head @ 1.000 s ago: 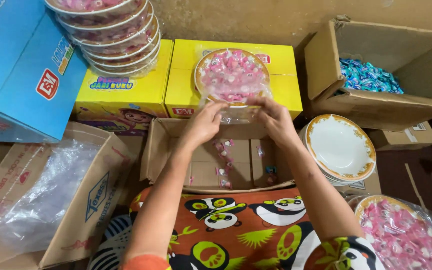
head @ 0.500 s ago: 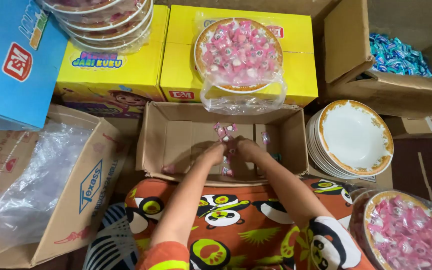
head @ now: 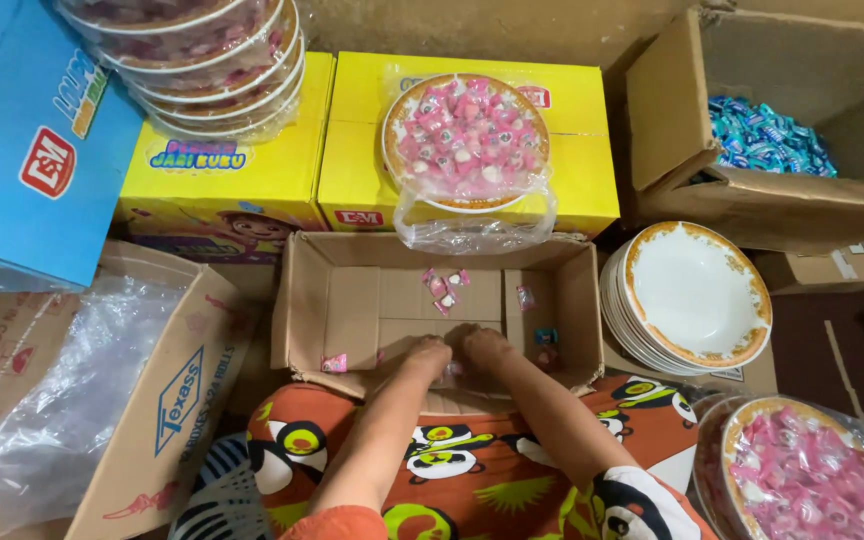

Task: Packing small candy packets and plates into boxes and containers

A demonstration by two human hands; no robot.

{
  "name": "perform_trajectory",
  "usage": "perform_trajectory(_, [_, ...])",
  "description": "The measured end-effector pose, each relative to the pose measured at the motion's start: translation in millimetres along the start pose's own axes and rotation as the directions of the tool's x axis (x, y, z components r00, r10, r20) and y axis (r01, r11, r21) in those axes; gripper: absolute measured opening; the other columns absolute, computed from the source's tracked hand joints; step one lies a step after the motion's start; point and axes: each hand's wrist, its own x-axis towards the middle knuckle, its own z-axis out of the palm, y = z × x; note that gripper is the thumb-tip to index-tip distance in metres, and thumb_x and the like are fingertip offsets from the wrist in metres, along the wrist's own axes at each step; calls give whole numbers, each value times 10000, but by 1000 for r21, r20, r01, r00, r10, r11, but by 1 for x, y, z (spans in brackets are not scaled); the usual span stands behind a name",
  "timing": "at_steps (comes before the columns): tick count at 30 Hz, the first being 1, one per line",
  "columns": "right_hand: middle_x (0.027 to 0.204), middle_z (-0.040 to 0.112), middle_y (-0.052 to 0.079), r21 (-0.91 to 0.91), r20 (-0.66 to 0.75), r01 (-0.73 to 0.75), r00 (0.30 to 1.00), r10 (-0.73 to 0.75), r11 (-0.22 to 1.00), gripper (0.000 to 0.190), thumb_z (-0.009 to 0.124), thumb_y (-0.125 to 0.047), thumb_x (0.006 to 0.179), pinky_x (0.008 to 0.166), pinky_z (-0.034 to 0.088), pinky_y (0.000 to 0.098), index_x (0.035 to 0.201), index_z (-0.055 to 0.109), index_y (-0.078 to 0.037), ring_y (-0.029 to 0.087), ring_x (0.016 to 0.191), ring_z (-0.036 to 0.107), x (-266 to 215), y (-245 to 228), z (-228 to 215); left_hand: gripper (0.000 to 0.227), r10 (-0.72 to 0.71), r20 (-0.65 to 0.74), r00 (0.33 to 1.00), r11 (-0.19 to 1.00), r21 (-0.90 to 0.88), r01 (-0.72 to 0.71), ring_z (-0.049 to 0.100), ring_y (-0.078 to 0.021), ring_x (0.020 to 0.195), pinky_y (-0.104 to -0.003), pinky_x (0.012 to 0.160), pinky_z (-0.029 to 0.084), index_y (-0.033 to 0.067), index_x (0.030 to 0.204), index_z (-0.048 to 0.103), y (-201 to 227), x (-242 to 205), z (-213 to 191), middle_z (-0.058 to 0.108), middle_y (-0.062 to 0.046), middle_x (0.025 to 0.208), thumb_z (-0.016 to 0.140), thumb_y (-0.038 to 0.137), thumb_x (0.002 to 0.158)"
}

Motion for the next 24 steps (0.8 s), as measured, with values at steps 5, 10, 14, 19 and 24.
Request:
perform_trajectory(5, [1052, 755, 186, 504, 324, -202, 945, 33, 840, 499, 687, -433, 781, 841, 603, 439, 1142, 753, -95, 371, 1008, 731, -23, 52, -66, 406, -59, 78, 995, 998, -3, 59, 560, -339, 1362, -475, 1113, 500, 24, 1295, 680, 18, -64, -43, 629, -177, 1410, 718, 102, 898])
perform_trajectory(10, [879, 750, 237, 925, 132, -111, 991, -35, 362, 344, 637, -169, 906, 531, 611, 308, 1214, 696, -26, 254, 684, 742, -103, 104, -194, 526, 122, -13, 992, 983, -137, -123, 689, -320, 1148, -485, 952, 567, 169, 1242, 665, -2, -52, -67, 742, -102, 1122, 847, 296, 764])
perform_trajectory(14, [861, 719, 190, 962, -239, 216, 961, 138, 164, 407, 590, -11, 868, 617, 589, 343, 1256, 696, 47, 233, 713, 681, -185, 95, -361, 370, 246, -281, 928, 833, -428, -351, 731, -285, 862, -411, 744, 557, 71, 1143, 704, 36, -196, -202, 765, -143, 871, 773, 211, 807])
perform_trajectory(19, [1048, 756, 113, 678, -604, 235, 719, 345, 696, 355, 691, -197, 901, 834, 568, 483, 1256, 689, -199, 353, 975, 728, -112, 125, -364, 325, 73, -618, 783, 844, -380, -379, 731, -272, 809, -400, 698, 568, 158, 1124, 722, 64, -159, -268, 733, -68, 785, 773, 316, 845])
perform_trajectory(24, [1110, 634, 265, 426, -816, 112, 475, 328, 898, 439, 716, -95, 874, 909, 536, 595, 1304, 651, -33, 503, 1084, 638, -59, 129, -369, 433, 13, -877, 480, 933, -162, -321, 647, -444, 1148, -550, 971, 538, 95, 1320, 631, 79, -121, -275, 618, -216, 1262, 664, 166, 895])
